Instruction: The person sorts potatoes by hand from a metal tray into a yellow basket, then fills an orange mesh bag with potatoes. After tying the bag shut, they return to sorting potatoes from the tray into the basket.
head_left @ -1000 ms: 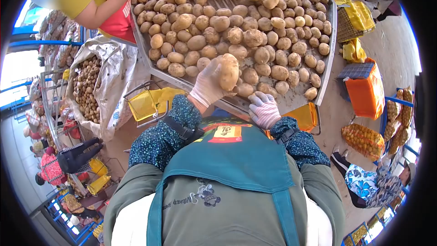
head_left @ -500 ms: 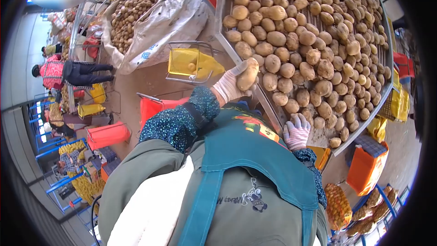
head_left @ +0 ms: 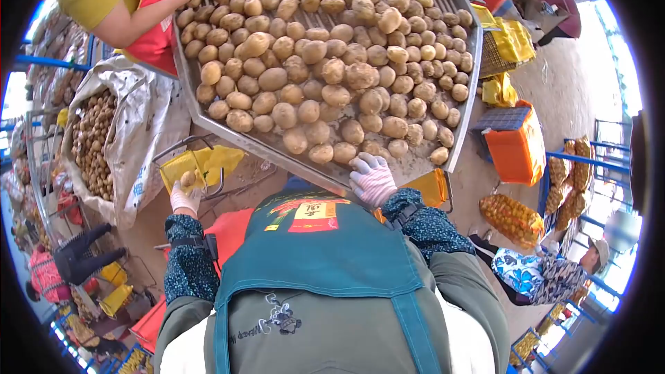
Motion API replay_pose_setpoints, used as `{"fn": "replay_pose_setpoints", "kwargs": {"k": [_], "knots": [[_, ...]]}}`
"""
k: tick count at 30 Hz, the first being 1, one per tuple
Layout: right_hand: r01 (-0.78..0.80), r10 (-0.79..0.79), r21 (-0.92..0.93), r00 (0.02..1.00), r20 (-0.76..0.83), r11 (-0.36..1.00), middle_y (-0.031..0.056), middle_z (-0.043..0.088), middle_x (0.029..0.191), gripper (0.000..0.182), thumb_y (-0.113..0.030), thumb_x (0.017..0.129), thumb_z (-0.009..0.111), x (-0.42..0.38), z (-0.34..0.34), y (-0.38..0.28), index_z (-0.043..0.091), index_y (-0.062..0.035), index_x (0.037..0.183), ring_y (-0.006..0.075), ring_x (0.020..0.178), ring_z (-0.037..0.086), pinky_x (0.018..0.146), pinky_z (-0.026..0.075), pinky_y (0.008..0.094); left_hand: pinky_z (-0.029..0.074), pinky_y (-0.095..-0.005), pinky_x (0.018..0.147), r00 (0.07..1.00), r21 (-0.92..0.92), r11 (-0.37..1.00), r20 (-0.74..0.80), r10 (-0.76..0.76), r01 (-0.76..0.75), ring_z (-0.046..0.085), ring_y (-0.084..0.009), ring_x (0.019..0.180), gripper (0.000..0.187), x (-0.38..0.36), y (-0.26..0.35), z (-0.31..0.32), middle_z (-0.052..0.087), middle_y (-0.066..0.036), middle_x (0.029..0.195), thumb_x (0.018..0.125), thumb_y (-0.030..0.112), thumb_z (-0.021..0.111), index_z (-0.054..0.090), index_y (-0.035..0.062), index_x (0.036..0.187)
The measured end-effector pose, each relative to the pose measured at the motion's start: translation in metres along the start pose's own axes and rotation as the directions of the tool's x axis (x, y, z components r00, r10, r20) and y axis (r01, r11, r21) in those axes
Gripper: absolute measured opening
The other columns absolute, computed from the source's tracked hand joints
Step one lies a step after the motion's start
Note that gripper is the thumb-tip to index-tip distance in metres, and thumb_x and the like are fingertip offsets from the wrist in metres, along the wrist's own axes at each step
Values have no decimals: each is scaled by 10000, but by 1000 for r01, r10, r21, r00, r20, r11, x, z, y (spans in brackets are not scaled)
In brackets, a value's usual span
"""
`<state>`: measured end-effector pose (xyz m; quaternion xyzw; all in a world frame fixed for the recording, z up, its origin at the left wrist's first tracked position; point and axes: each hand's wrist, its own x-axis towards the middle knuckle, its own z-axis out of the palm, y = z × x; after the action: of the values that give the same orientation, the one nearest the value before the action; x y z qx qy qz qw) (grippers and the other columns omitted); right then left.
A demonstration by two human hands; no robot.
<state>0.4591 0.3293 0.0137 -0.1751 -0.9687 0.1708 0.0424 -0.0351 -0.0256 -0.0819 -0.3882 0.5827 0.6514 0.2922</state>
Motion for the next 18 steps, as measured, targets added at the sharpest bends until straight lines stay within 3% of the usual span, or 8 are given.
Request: {"fn": "replay_pose_setpoints", "kwargs": {"k": [1,3,5,6,9,13,16,18], "knots": [[14,-15,35,1000,10,999,60,607,1226,181,-291,810,653,0,-2,3,662,-136,902,304,1244,501,982,408,493,457,-487,1048,984,-8,999,-171,-46,45,382,-377,1407,641,-26,-2,20,475,-156,1481,965,425,656,447,109,1483],[31,-32,158,999,5,987,80,629,1178,194,-254,802,675,5,-17,7,674,-115,937,327,1177,547,945,443,491,475,-504,1026,986,117,992,-154,71,-53,471,-396,1329,635,-38,-16,39,503,-194,1439,960,423,657,446,108,1470],[-14,32,312,998,-53,950,95,638,1153,201,-223,803,684,13,-26,17,677,-107,967,344,1137,566,934,458,485,554,-484,878,962,440,856,147,229,-271,632,-355,1102,595,-63,-17,58,566,-189,1361,967,383,650,456,92,1449],[-35,89,463,991,-95,885,110,647,1128,215,-192,804,693,18,-28,25,680,-98,997,361,1098,586,923,473,479,577,-390,674,946,442,838,184,265,-321,687,-270,832,507,-80,-19,76,656,-159,1202,980,308,645,499,73,1405],[-106,236,361,911,-337,927,153,654,1131,250,-130,827,697,46,-53,56,671,-80,1071,397,1076,593,959,481,480,539,-274,583,848,470,727,434,304,-501,670,-195,730,405,-107,-34,115,696,-125,1076,994,232,630,557,41,1344],[-367,414,192,784,-463,910,201,611,1305,476,-291,863,690,98,-51,104,618,-49,1266,419,1252,529,1081,405,508,546,-277,638,689,487,549,681,248,-679,655,-143,763,377,-165,-65,161,701,-83,1030,991,225,639,606,10,1299],[-495,523,176,767,-372,851,187,546,1434,617,-435,903,645,111,-34,116,554,-63,1386,389,1355,465,1152,329,502,543,-257,668,613,512,424,778,139,-747,663,-130,799,401,-203,-90,185,699,-63,1024,987,199,645,601,-8,1327],[-449,476,159,817,-325,879,177,546,1436,595,-425,917,635,94,-20,117,554,-74,1389,384,1354,466,1155,323,497,543,-254,676,594,514,409,799,90,-754,662,-125,814,402,-212,-105,191,699,-59,1021,988,191,644,598,-11,1334]]}}
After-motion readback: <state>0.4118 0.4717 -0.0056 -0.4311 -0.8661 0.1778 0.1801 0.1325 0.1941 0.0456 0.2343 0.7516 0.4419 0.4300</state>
